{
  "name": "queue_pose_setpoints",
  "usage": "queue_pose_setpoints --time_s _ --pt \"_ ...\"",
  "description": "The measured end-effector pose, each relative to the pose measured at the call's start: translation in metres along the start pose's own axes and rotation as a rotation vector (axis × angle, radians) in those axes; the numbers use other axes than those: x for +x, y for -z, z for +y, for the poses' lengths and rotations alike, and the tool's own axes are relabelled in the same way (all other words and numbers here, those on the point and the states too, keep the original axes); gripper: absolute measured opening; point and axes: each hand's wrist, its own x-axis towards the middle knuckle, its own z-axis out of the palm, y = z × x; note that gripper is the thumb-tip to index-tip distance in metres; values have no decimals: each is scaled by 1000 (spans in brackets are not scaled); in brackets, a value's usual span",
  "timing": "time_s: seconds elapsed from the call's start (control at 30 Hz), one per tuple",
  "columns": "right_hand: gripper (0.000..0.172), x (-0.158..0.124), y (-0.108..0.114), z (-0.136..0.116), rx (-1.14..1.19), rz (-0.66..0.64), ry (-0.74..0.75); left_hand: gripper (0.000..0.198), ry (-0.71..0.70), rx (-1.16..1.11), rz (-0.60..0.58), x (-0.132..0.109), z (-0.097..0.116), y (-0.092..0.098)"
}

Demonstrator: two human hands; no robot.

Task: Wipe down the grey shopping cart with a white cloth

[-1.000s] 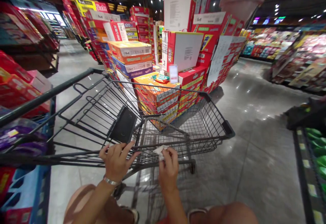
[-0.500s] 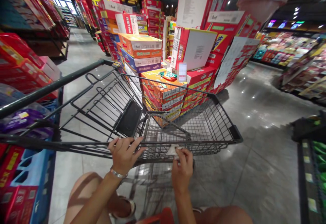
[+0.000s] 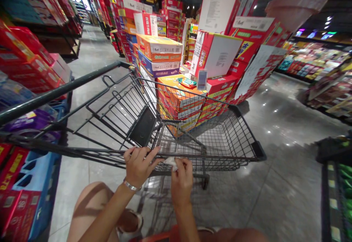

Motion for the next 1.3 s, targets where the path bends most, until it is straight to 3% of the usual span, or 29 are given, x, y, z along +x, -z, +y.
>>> queue_pose_setpoints --time_s 0.3,0.47,0.6,0.77,0.9,1.1,1.3 --pt "16 -2 22 2 -86 48 23 28 30 -37 -6 -2 3 0" --pt "14 2 39 -3 -184 156 35 28 54 -45 -12 -2 5 -1" --pt "25 6 25 -15 -58 129 76 25 74 -40 -41 -1 6 1" --pt "27 1 -3 -8 16 10 44 25 81 -40 -71 -1 7 3" --pt "28 -3 -5 -2 48 -27 11 24 78 -29 -69 -1 6 2" --pt "31 -11 4 10 34 -26 1 26 53 -12 -67 -2 3 2" --pt "20 -9 34 11 -46 129 -45 25 71 -14 -56 0 4 4"
